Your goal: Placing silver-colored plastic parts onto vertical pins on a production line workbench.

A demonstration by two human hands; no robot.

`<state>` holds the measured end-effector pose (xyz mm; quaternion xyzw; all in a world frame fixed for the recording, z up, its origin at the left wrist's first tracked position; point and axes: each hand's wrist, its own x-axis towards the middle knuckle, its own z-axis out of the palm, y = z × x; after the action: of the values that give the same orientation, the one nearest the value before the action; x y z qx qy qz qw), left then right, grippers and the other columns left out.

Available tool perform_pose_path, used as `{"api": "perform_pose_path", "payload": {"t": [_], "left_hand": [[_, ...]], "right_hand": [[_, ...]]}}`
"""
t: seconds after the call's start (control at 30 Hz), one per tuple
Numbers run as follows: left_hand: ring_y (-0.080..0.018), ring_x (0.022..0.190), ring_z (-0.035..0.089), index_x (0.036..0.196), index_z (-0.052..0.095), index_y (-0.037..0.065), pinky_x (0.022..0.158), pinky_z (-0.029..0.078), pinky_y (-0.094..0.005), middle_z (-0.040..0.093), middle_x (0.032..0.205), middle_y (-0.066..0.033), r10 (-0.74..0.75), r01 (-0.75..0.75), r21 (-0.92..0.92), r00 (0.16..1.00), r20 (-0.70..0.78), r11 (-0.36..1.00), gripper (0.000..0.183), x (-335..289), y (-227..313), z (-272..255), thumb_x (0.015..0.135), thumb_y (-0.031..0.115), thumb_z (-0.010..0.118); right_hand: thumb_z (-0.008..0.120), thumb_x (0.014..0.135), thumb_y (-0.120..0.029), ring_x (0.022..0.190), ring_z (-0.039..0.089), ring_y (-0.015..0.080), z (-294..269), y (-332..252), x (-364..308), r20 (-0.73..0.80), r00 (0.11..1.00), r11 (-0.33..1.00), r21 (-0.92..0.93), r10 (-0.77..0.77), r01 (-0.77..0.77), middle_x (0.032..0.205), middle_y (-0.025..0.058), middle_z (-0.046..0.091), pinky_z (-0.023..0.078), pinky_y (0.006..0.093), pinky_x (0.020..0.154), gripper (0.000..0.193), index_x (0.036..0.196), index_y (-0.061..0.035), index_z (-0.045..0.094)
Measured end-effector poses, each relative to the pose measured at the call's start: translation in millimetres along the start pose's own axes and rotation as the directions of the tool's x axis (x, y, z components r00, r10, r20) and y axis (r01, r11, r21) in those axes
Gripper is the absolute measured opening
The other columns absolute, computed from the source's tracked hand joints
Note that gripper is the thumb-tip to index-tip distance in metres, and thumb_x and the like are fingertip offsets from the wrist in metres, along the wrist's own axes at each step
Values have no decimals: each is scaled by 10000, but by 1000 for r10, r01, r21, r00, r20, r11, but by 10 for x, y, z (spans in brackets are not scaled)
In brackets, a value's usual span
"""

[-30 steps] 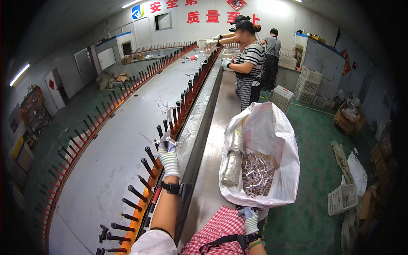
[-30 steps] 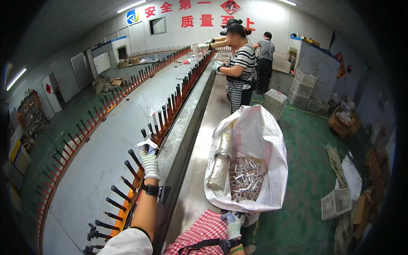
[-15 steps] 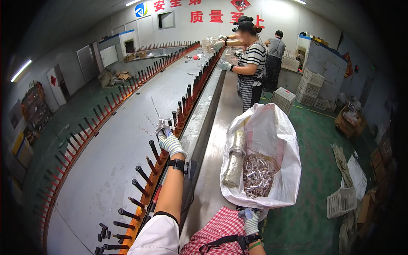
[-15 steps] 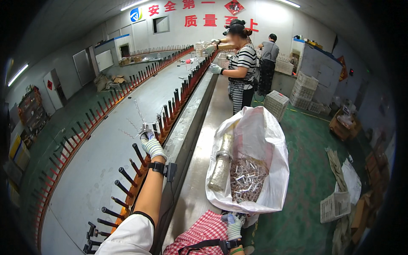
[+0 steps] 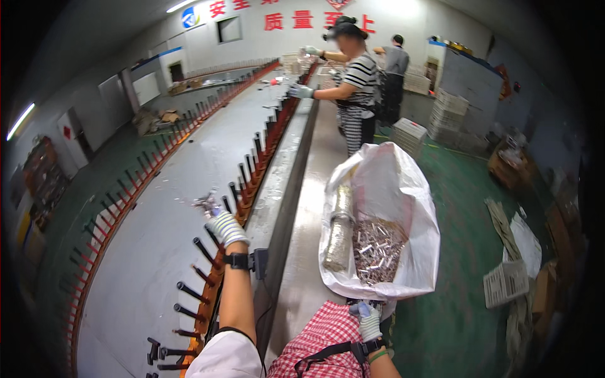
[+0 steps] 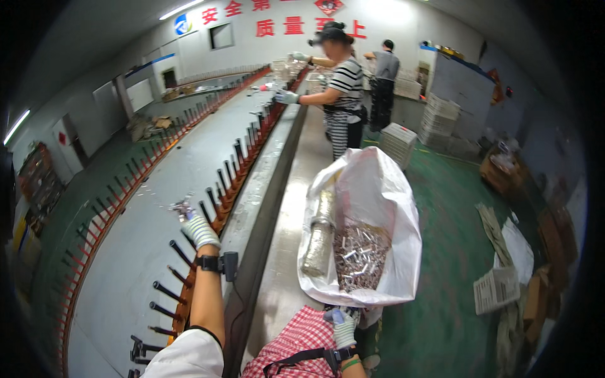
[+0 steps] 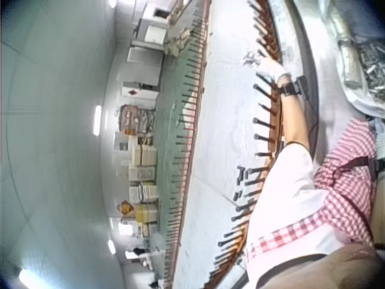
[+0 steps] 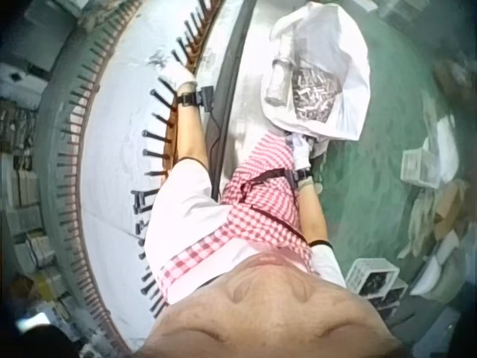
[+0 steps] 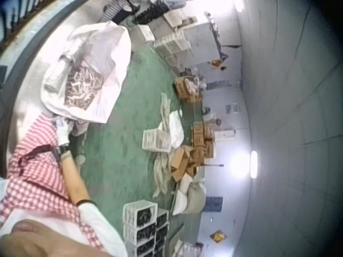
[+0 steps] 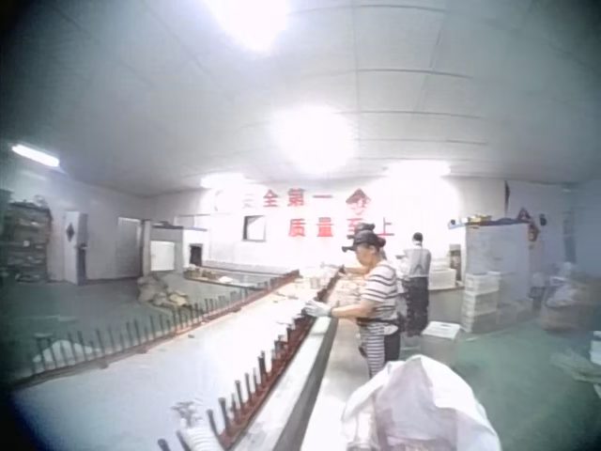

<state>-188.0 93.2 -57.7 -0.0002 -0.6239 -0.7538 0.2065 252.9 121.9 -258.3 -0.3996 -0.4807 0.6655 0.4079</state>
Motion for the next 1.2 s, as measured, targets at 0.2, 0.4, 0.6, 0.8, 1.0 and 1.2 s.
{"api": "perform_pose_path", "payload": {"t": [0.2,0.4,0.6,0.8,1.0,1.2], "left_hand": [[-182,896,577,1087,548,-11,742,457,-297,563,1133,-152,111,-186,244,950,292,952,235,-644,1046,-237,886,88,479],[-304,965,542,1072,550,76,887,398,-397,549,1090,-155,285,-856,-23,146,947,516,299,-1441,1153,169,773,88,530],[-290,1164,392,1110,549,210,976,285,-460,435,1257,-125,417,-925,-293,-173,892,243,370,-2131,353,12,747,143,536],[-338,1071,443,1095,525,122,914,330,-468,447,1194,-188,-67,-888,-5,-40,997,460,519,-2071,-359,-525,632,301,675],[-341,1086,474,1103,530,83,871,402,-475,475,1168,-190,-583,-897,308,71,810,319,550,-2198,-875,-1008,672,402,652],[-350,1086,446,1132,541,83,805,361,-511,485,1199,-167,-493,-967,235,157,856,100,383,-2554,-1404,-1266,830,289,431]], "right_hand": [[517,881,-272,688,600,165,46,8,64,89,996,999,-47,27,-23,761,87,640,496,297,694,318,804,17,627],[521,882,-271,696,605,163,185,-106,-6,87,994,997,-17,70,-69,768,95,641,498,295,705,315,826,18,632],[525,881,-282,705,608,173,161,-75,-18,54,991,992,32,122,-123,778,97,639,495,300,711,323,845,21,632],[494,892,-274,672,587,131,226,-209,25,73,994,996,-27,84,-82,740,62,635,470,266,669,317,804,-1,629],[512,875,-277,669,586,138,209,-192,-26,48,997,998,-22,59,-58,754,63,632,483,271,662,308,812,0,629],[513,868,-279,683,618,193,199,-79,-6,91,993,998,-8,71,-70,762,124,645,506,313,695,332,812,30,620]]}}
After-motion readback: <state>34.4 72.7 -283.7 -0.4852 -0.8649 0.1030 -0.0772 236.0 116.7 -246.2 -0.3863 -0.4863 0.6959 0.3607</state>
